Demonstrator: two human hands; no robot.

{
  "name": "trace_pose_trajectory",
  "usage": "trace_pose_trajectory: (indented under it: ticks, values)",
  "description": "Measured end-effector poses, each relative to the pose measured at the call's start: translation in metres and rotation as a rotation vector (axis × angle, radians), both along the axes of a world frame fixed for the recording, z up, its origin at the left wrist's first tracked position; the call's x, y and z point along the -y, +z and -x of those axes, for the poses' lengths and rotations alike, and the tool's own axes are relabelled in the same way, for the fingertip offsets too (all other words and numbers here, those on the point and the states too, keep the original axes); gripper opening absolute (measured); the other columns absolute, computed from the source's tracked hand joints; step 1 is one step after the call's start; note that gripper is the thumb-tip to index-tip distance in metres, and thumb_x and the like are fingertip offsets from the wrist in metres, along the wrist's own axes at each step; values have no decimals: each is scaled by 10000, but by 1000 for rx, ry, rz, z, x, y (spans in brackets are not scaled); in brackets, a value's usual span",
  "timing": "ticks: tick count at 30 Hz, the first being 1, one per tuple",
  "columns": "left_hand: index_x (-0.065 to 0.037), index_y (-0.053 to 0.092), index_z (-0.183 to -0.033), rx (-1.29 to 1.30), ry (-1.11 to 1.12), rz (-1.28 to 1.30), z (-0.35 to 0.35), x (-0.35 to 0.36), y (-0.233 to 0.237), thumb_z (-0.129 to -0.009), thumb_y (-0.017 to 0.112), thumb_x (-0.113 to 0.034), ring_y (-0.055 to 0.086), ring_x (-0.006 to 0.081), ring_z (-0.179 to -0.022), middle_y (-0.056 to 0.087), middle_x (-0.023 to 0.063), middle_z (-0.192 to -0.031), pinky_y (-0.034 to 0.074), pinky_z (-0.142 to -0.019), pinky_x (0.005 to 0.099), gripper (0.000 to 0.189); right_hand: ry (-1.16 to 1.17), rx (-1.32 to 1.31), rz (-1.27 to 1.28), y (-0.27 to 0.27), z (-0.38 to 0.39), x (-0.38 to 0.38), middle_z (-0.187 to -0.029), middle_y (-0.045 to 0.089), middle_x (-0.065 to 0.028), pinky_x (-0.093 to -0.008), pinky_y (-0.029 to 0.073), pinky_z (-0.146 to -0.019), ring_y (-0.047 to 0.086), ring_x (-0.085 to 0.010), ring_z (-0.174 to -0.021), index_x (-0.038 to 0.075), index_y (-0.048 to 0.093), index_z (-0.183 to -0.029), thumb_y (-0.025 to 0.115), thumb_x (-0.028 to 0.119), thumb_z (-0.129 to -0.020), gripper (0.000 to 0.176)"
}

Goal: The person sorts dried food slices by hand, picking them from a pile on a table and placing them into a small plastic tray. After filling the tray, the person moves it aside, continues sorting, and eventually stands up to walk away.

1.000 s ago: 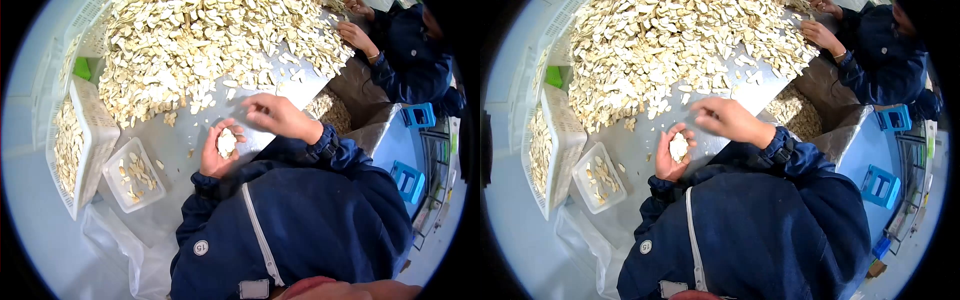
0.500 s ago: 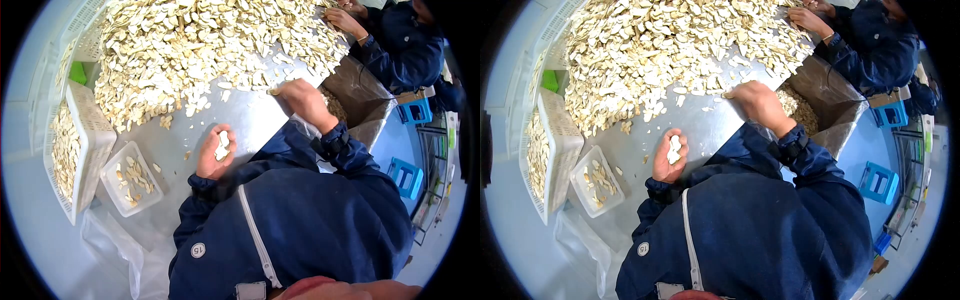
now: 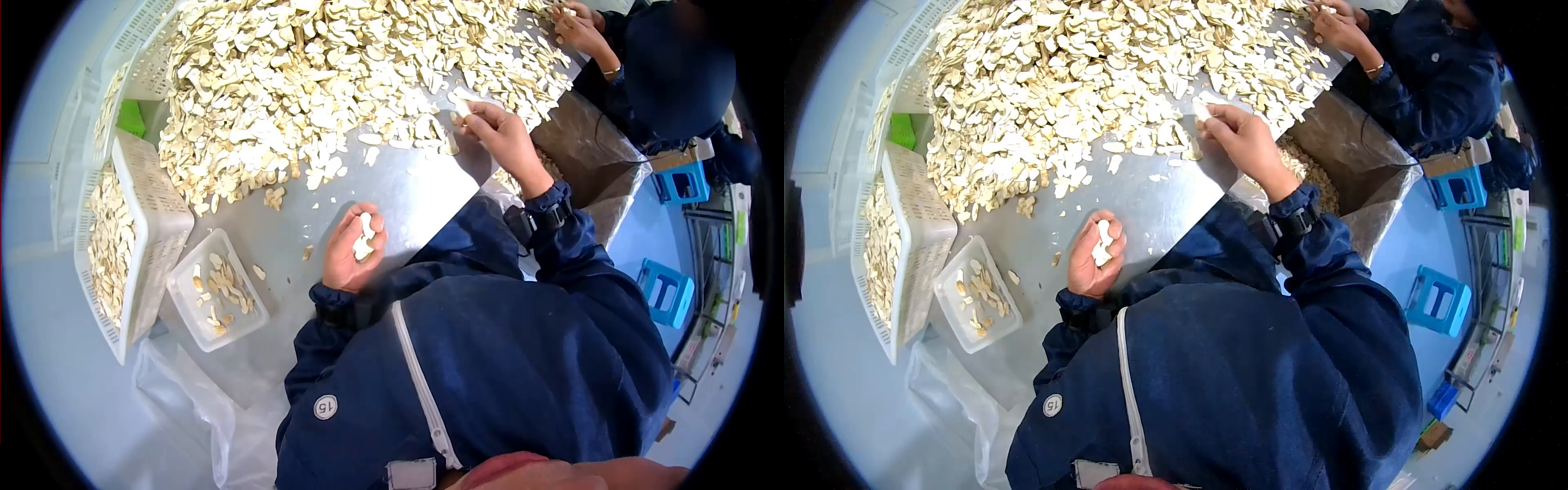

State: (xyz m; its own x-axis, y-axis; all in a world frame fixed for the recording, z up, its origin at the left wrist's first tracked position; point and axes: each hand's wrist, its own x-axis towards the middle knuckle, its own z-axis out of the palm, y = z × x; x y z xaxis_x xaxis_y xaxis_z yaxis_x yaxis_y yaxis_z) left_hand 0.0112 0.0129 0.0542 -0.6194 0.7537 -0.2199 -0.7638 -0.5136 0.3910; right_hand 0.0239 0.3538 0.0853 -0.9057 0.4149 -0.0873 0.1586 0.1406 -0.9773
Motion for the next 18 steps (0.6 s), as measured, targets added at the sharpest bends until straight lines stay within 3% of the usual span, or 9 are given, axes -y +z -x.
trace_pose_trajectory:
  ticks: [1, 4, 6, 7, 10, 12, 14, 17, 18]
  values:
    - [-43, 526, -1344, 4, 5, 15, 0, 1, -4, -1107, 531, -280, 598, 172, -899, 571, 118, -1134, 531, -563, 225, 335, 66, 54, -10, 5, -2, 5, -981, 769, -42, -241, 560, -795, 687, -78, -863, -44, 681, -1273, 609, 142, -1056, 295]
    - [-48, 518, -1370, 42, 33, 69, -1, -4, -3, -1116, 511, -319, 651, 220, -1011, 605, 140, -1223, 590, -641, 268, 372, 335, 84, 22, 24, -14, 47, -1004, 755, -48, -282, 550, -906, 697, -107, -947, -40, 616, -1384, 631, 196, -1075, 389]
    - [-59, 518, -1390, 99, 69, 123, -2, -13, 20, -1114, 513, -339, 671, 247, -1092, 635, 135, -1281, 582, -694, 278, 393, 503, 1, 23, 46, -25, 76, -1001, 757, -33, -294, 544, -904, 691, -108, -937, 0, 652, -1353, 633, 209, -1075, 349]
    - [-62, 521, -1381, 98, 76, 135, -2, -13, 22, -1115, 511, -337, 670, 244, -1076, 634, 131, -1264, 575, -684, 275, 383, 494, -68, -79, 45, -24, 80, -1005, 760, -31, -289, 542, -878, 680, -107, -918, 27, 702, -1272, 665, 211, -1054, 288]
    - [-69, 532, -1353, 58, 58, 96, -2, -9, 14, -1118, 508, -325, 661, 227, -1023, 628, 116, -1207, 555, -660, 267, 348, 438, 138, -249, 32, -20, 64, -1013, 763, -51, -298, 547, -853, 675, -116, -902, 29, 728, -1212, 686, 211, -1038, 256]
    - [-73, 538, -1333, -14, -2, -29, 1, 2, -14, -1118, 511, -313, 650, 209, -978, 621, 103, -1161, 539, -649, 260, 323, 425, 84, -329, 17, -28, 49, -981, 762, -76, -321, 559, -802, 691, -164, -848, 56, 749, -1174, 699, 205, -1009, 228]
    - [-66, 534, -1298, 1, 7, -18, 0, 1, -5, -1116, 517, -270, 588, 182, -920, 572, 100, -1116, 499, -618, 237, 274, 430, 27, -410, 2, -34, 27, -968, 766, -119, -350, 569, -767, 728, -229, -822, 75, 757, -1169, 693, 205, -991, 229]
    - [-73, 537, -1301, 20, -7, -70, 1, 1, -6, -1096, 560, -212, 596, 179, -912, 581, 89, -1100, 508, -645, 246, 249, 121, 55, -690, 8, -25, -9, -984, 764, -144, -377, 580, -760, 741, -291, -816, 77, 776, -1108, 702, 191, -969, 195]
    - [-78, 539, -1312, 24, -18, -98, 3, 1, -9, -1087, 580, -194, 615, 184, -923, 597, 84, -1103, 522, -667, 256, 256, 57, 104, -677, 19, -17, -14, -992, 762, -146, -386, 578, -752, 732, -309, -813, 71, 770, -1111, 698, 182, -964, 197]
